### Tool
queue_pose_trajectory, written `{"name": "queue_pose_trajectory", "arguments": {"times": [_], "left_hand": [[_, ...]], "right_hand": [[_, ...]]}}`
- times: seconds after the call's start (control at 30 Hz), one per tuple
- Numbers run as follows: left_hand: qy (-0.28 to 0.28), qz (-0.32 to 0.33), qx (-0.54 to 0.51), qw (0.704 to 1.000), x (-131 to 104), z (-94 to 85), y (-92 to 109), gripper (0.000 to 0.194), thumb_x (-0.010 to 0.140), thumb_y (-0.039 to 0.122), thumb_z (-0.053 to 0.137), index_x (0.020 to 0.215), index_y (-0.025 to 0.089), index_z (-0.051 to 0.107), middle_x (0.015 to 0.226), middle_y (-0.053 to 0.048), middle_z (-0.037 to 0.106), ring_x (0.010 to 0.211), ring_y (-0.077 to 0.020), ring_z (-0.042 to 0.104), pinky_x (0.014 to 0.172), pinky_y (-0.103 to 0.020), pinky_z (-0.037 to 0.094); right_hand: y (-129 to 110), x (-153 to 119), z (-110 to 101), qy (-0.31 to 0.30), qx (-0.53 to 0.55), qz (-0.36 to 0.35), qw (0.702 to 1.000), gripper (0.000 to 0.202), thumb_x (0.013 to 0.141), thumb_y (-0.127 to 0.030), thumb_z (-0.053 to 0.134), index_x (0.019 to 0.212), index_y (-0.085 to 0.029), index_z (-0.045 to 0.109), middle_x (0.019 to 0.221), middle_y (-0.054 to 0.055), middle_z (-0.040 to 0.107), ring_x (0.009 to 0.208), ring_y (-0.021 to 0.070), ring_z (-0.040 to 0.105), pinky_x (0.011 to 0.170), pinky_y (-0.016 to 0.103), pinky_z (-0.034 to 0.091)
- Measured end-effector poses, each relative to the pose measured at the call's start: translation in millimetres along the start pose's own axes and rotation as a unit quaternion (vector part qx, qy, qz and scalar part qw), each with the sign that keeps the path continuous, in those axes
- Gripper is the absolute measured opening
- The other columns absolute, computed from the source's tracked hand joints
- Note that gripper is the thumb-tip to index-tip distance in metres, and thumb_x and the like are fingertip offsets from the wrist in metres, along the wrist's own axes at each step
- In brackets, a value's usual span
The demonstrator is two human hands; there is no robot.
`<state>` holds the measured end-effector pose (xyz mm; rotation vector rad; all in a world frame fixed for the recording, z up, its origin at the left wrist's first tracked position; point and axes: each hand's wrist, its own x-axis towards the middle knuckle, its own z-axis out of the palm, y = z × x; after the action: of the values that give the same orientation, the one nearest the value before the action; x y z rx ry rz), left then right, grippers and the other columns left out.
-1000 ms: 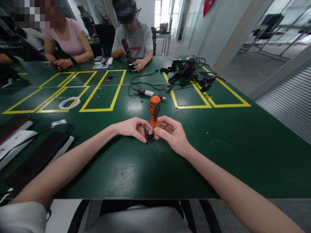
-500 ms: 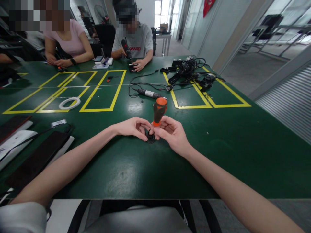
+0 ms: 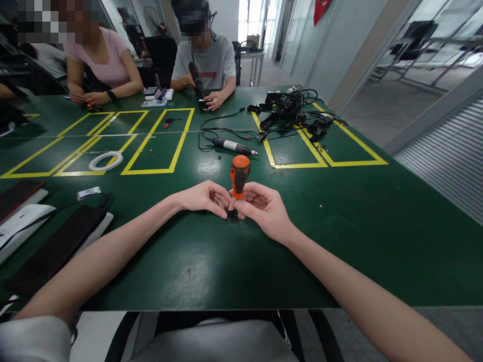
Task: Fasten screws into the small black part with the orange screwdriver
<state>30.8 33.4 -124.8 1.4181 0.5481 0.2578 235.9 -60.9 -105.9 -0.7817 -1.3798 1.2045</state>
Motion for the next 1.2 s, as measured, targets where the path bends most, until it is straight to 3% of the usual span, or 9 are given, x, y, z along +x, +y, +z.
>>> {"name": "queue_pose_trajectory", "arguments": {"times": [0.17,0.4,0.5,0.6,0.7,0.8,0.9,1.03,1.2], "left_hand": [[-0.006,-0.015,0.0,1.0,-0.3,-3.1,0.5,0.045,0.059,0.018,0.096,0.1,0.013,0.079,0.091,-0.005,0.081,0.079,-0.0116,0.075,0.081,-0.025,0.06],[-0.025,0.0,0.068,0.997,-1.6,-2.3,3.3,0.07,0.061,0.021,0.095,0.127,0.017,0.072,0.094,-0.003,0.079,0.068,-0.0099,0.072,0.067,-0.021,0.055],[-0.01,0.007,0.101,0.995,-0.7,3.3,3.7,0.065,0.06,0.024,0.096,0.12,0.015,0.072,0.093,-0.003,0.078,0.066,-0.01,0.07,0.067,-0.022,0.053],[0.013,0.011,0.145,0.989,-0.2,9.0,2.7,0.057,0.058,0.029,0.097,0.106,0.014,0.073,0.076,0.003,0.072,0.06,-0.009,0.064,0.061,-0.021,0.048],[0.028,0.027,0.18,0.983,-0.7,12.5,0.8,0.046,0.063,0.033,0.095,0.099,0.014,0.073,0.063,0.007,0.064,0.054,-0.0074,0.057,0.056,-0.019,0.041],[0.048,0.057,0.206,0.976,-2.0,15.3,1.6,0.037,0.069,0.029,0.088,0.1,0.013,0.073,0.068,0.005,0.065,0.057,-0.0076,0.056,0.058,-0.02,0.042],[0.065,0.104,0.31,0.943,-3.7,19.1,5.0,0.027,0.074,0.027,0.08,0.096,0.014,0.073,0.077,0.003,0.065,0.062,-0.0083,0.056,0.061,-0.021,0.041],[0.099,0.172,0.46,0.865,-5.7,23.2,3.5,0.023,0.076,0.034,0.077,0.092,0.017,0.075,0.092,-0.001,0.068,0.076,-0.0123,0.061,0.069,-0.023,0.042],[0.127,0.218,0.559,0.79,-7.4,23.4,-8.0,0.032,0.086,0.044,0.066,0.099,0.017,0.076,0.097,-0.005,0.07,0.078,-0.0152,0.064,0.065,-0.025,0.041]], "right_hand": [[-3.5,-0.4,-0.6,0.009,-0.032,0.001,0.999,0.031,0.079,-0.045,0.089,0.078,-0.02,0.07,0.069,0.003,0.075,0.054,0.0139,0.064,0.052,0.027,0.056],[-1.9,-0.6,-2.1,-0.007,-0.011,-0.002,1.0,0.033,0.086,-0.051,0.081,0.087,-0.019,0.074,0.073,0.005,0.077,0.053,0.0145,0.064,0.056,0.03,0.058],[-0.5,-2.6,0.0,0.015,-0.006,-0.007,1.0,0.032,0.08,-0.047,0.087,0.085,-0.02,0.071,0.07,0.004,0.076,0.053,0.0143,0.064,0.051,0.026,0.055],[-3.8,-3.9,0.4,0.032,-0.057,-0.01,0.998,0.029,0.081,-0.042,0.087,0.074,-0.02,0.069,0.071,0.005,0.076,0.054,0.0144,0.063,0.053,0.028,0.055],[-10.4,-3.2,-2.0,0.023,-0.106,-0.041,0.993,0.024,0.08,-0.038,0.088,0.072,-0.02,0.073,0.08,0.007,0.077,0.06,0.0157,0.063,0.056,0.03,0.056],[-16.0,-0.9,-5.1,-0.003,-0.132,-0.054,0.99,0.023,0.087,-0.041,0.081,0.076,-0.021,0.076,0.078,0.006,0.073,0.056,0.015,0.061,0.053,0.031,0.054],[-18.0,1.0,-7.7,-0.038,-0.113,-0.03,0.992,0.029,0.096,-0.048,0.07,0.087,-0.021,0.076,0.076,0.005,0.071,0.054,0.0139,0.062,0.054,0.031,0.054],[-17.1,1.3,-11.1,-0.03,-0.063,-0.003,0.998,0.028,0.09,-0.046,0.079,0.101,-0.022,0.069,0.073,0.003,0.073,0.055,0.0143,0.063,0.055,0.029,0.056],[-17.1,3.6,-13.9,-0.003,-0.077,-0.002,0.997,0.031,0.082,-0.044,0.085,0.073,-0.021,0.067,0.074,0.004,0.073,0.059,0.0157,0.064,0.056,0.03,0.058]]}}
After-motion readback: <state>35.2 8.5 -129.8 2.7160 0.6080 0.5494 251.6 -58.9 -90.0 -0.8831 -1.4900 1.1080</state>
